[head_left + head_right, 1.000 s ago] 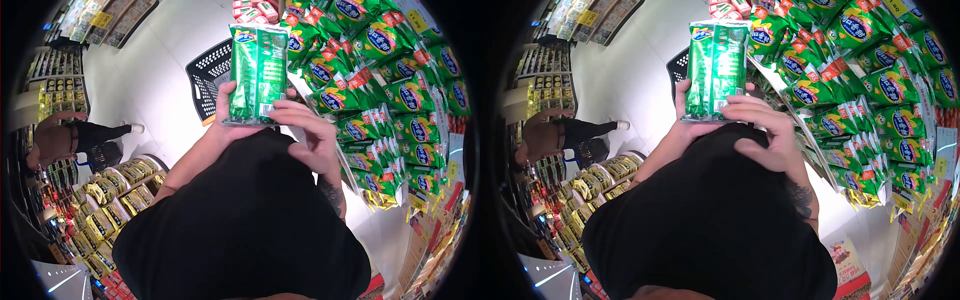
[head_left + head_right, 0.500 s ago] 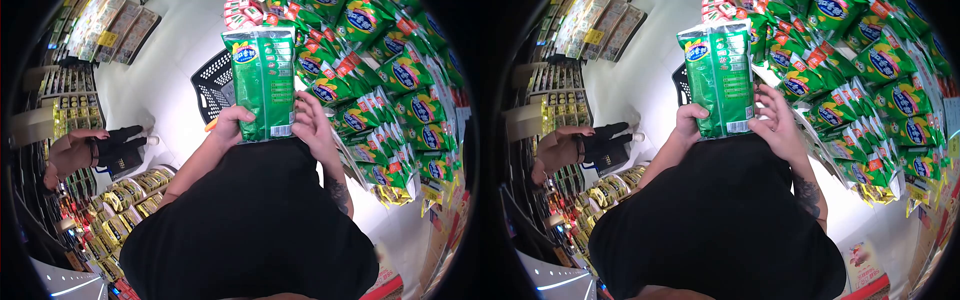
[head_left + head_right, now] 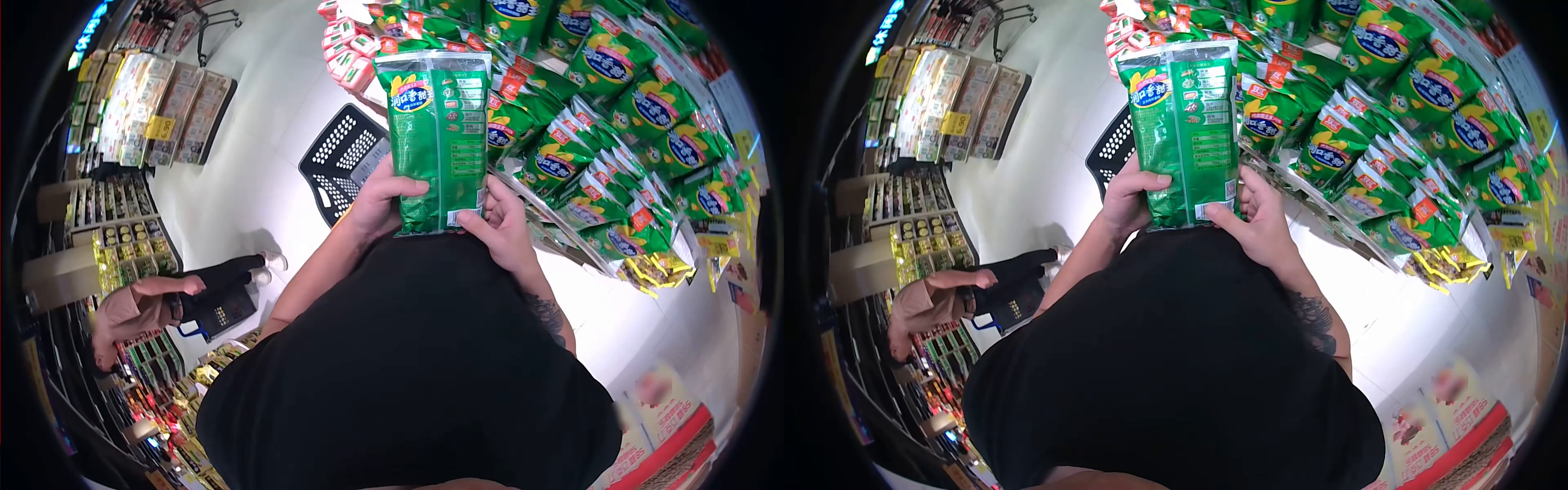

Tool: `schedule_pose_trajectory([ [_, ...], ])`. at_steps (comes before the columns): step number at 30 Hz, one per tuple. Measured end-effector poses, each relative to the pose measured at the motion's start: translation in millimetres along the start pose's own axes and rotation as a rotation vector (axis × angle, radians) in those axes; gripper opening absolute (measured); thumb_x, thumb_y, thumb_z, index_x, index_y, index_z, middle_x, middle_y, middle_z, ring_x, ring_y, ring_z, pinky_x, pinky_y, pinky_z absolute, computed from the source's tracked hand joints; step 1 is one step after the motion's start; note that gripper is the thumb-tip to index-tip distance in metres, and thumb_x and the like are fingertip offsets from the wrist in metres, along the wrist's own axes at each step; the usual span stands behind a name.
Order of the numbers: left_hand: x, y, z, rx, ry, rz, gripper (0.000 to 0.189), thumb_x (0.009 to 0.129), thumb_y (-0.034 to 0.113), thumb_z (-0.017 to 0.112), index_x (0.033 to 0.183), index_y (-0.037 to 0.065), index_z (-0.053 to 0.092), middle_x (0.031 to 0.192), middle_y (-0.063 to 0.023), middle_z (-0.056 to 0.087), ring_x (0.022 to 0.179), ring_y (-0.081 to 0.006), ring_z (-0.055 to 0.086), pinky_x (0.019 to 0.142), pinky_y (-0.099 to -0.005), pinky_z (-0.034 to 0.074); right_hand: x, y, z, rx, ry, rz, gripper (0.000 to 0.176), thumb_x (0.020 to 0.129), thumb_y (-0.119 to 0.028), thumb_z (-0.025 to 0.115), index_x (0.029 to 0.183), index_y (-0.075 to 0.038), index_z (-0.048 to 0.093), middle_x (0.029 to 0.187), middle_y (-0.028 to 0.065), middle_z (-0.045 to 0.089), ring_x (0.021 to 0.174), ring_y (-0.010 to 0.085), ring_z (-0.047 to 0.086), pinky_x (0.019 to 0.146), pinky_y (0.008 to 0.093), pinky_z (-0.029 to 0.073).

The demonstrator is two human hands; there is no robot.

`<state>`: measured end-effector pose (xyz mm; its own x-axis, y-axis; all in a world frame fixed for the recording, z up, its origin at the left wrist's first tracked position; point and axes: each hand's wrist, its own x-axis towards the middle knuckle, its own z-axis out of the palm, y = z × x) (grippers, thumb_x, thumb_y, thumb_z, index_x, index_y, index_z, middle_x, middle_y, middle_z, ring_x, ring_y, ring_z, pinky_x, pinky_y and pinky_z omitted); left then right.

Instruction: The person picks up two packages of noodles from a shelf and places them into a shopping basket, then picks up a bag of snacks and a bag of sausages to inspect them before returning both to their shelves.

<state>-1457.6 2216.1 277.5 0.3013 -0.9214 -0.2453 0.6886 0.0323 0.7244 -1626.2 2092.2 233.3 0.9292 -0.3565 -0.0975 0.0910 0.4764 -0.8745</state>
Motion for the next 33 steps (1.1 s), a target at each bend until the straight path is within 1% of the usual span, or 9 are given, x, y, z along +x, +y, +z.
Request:
schedule_pose_trajectory([
  [1, 2, 1, 2, 0.007, -0.014, -0.008, 0.062, 0.08, 0.0, 0.059, 0.139, -0.003, 0.039, 0.13, -0.0176, 0.054, 0.118, -0.027, 0.057, 0.101, -0.0402, 0.047, -3, -2, 0, -0.013, 0.016, -0.012, 0.051, 0.09, -0.006, 0.068, 0.134, 0.002, 0.045, 0.106, 0.0079, 0.067, 0.09, 0.0096, 0.064, 0.074, 0.023, 0.053],
  [3, 6, 3, 7, 0.023, -0.028, -0.01, 0.058, 0.086, 0.007, 0.062, 0.139, -0.003, 0.039, 0.13, -0.0165, 0.055, 0.118, -0.0254, 0.057, 0.101, -0.0393, 0.048, -6, -1, 0, -0.011, 0.04, -0.055, 0.051, 0.089, -0.005, 0.069, 0.134, 0.002, 0.045, 0.108, 0.0083, 0.067, 0.091, 0.0097, 0.064, 0.075, 0.0229, 0.053],
  [4, 7, 3, 9, 0.027, -0.037, -0.014, 0.058, 0.086, 0.007, 0.062, 0.139, -0.003, 0.039, 0.13, -0.0165, 0.055, 0.118, -0.0254, 0.057, 0.101, -0.0393, 0.048, -7, 0, 1, -0.007, 0.051, -0.084, 0.051, 0.089, -0.005, 0.069, 0.134, 0.002, 0.045, 0.109, 0.0087, 0.067, 0.092, 0.0097, 0.064, 0.076, 0.0228, 0.053],
  [6, 7, 4, 12, 0.035, -0.033, -0.024, 0.056, 0.09, 0.012, 0.063, 0.139, -0.003, 0.039, 0.131, -0.0166, 0.055, 0.118, -0.0248, 0.057, 0.1, -0.0389, 0.048, -11, -3, 1, -0.003, 0.057, -0.073, 0.051, 0.089, -0.005, 0.069, 0.133, 0.002, 0.045, 0.11, 0.009, 0.067, 0.094, 0.0101, 0.064, 0.078, 0.0232, 0.053],
  [9, 6, 6, 15, 0.052, -0.056, -0.034, 0.056, 0.091, 0.014, 0.062, 0.139, -0.003, 0.039, 0.131, -0.0166, 0.054, 0.118, -0.024, 0.057, 0.1, -0.0385, 0.048, -13, -5, 2, -0.001, 0.057, -0.06, 0.051, 0.089, -0.005, 0.069, 0.133, 0.002, 0.045, 0.11, 0.0093, 0.067, 0.096, 0.0107, 0.065, 0.081, 0.0239, 0.053],
  [17, 1, 7, 5, -0.005, -0.048, -0.006, 0.053, 0.092, 0.013, 0.062, 0.138, -0.003, 0.04, 0.131, -0.0163, 0.055, 0.119, -0.0241, 0.057, 0.101, -0.0388, 0.047, -11, -8, 13, -0.007, 0.048, -0.087, 0.051, 0.089, -0.005, 0.069, 0.134, 0.003, 0.046, 0.111, 0.0095, 0.067, 0.096, 0.0112, 0.065, 0.082, 0.0247, 0.053],
  [23, -1, 5, 0, -0.066, -0.024, 0.021, 0.051, 0.093, 0.014, 0.061, 0.137, -0.002, 0.041, 0.131, -0.015, 0.056, 0.118, -0.0229, 0.058, 0.1, -0.0382, 0.048, -8, -15, 14, -0.066, 0.02, -0.045, 0.051, 0.089, -0.006, 0.069, 0.134, 0.004, 0.046, 0.11, 0.0096, 0.067, 0.096, 0.0107, 0.065, 0.082, 0.0243, 0.053],
  [31, -2, 9, -1, -0.037, -0.01, -0.011, 0.051, 0.094, 0.016, 0.06, 0.138, -0.002, 0.041, 0.131, -0.0145, 0.056, 0.119, -0.0226, 0.057, 0.1, -0.0382, 0.048, -5, -6, 6, -0.051, -0.003, -0.038, 0.055, 0.088, -0.007, 0.071, 0.135, 0.005, 0.045, 0.113, 0.011, 0.067, 0.097, 0.0111, 0.065, 0.085, 0.0245, 0.052],
  [33, 3, 12, 3, -0.012, -0.016, -0.011, 0.052, 0.094, 0.017, 0.06, 0.138, -0.002, 0.041, 0.131, -0.0144, 0.056, 0.119, -0.0225, 0.057, 0.101, -0.0383, 0.047, -5, -6, 0, -0.049, -0.009, -0.082, 0.057, 0.087, -0.006, 0.072, 0.135, 0.006, 0.045, 0.113, 0.011, 0.067, 0.098, 0.0113, 0.064, 0.086, 0.0247, 0.051],
])
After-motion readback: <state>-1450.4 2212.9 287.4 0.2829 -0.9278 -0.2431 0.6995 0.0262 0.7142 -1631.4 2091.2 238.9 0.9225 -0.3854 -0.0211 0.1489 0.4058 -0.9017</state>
